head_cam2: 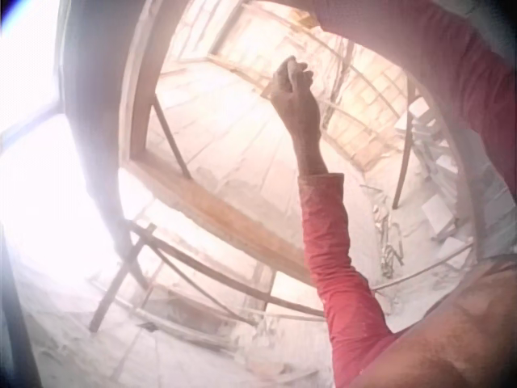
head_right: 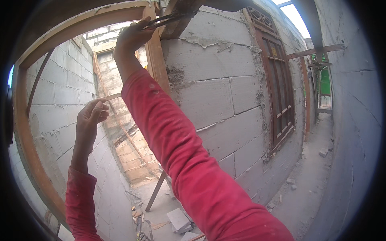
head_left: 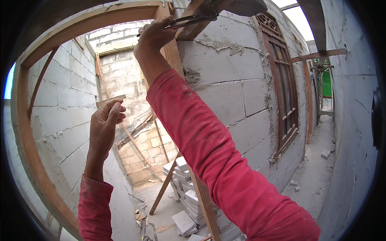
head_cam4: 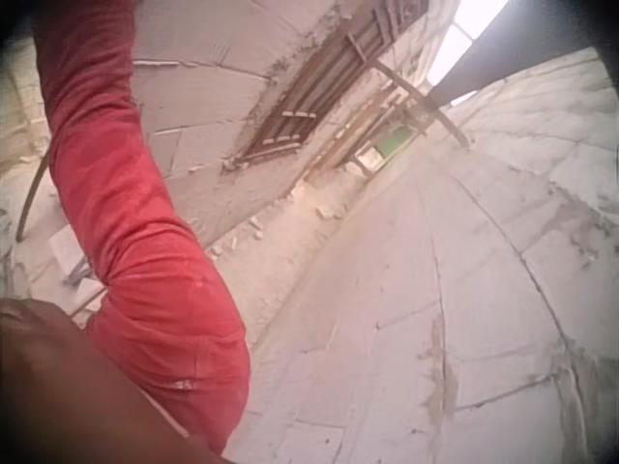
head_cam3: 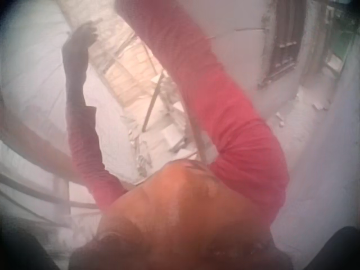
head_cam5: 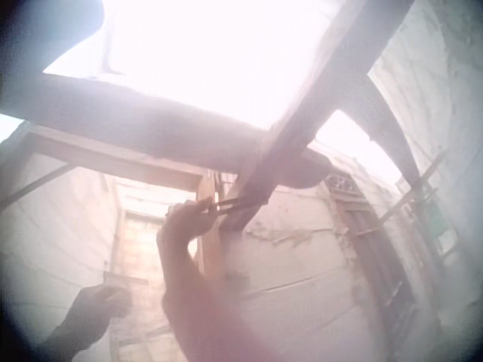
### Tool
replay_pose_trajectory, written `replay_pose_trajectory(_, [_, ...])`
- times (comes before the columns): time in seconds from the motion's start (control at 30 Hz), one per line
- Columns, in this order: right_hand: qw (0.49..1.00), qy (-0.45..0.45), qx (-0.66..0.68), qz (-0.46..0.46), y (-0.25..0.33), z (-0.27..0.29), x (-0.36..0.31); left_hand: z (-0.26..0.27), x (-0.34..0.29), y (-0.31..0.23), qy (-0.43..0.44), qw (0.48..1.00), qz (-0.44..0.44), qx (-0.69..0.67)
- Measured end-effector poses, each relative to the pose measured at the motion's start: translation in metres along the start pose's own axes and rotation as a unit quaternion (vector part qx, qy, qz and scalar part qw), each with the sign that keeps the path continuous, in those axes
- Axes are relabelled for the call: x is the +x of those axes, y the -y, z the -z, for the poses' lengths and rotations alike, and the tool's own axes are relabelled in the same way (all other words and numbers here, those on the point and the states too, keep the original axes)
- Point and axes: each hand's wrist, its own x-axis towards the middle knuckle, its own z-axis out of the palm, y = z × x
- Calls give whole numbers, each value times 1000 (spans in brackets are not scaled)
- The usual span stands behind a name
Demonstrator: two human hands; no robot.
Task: The person removes metal and wooden supports from a wall and ceiling structure using pliers. They detach metal rods and wooden beams, then move through the room to continue dismantling the framework.
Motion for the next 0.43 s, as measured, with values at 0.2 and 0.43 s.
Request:
replay_pose_trajectory(0.2, [957, 145, -9, -250, 86, 85, -75, 95, -67, 54, -48, 991, 110, 51])
replay_pose_trajectory(0.43, [860, 235, -374, -255, 202, 138, -15, 69, -70, 90, 35, 989, 146, -4])
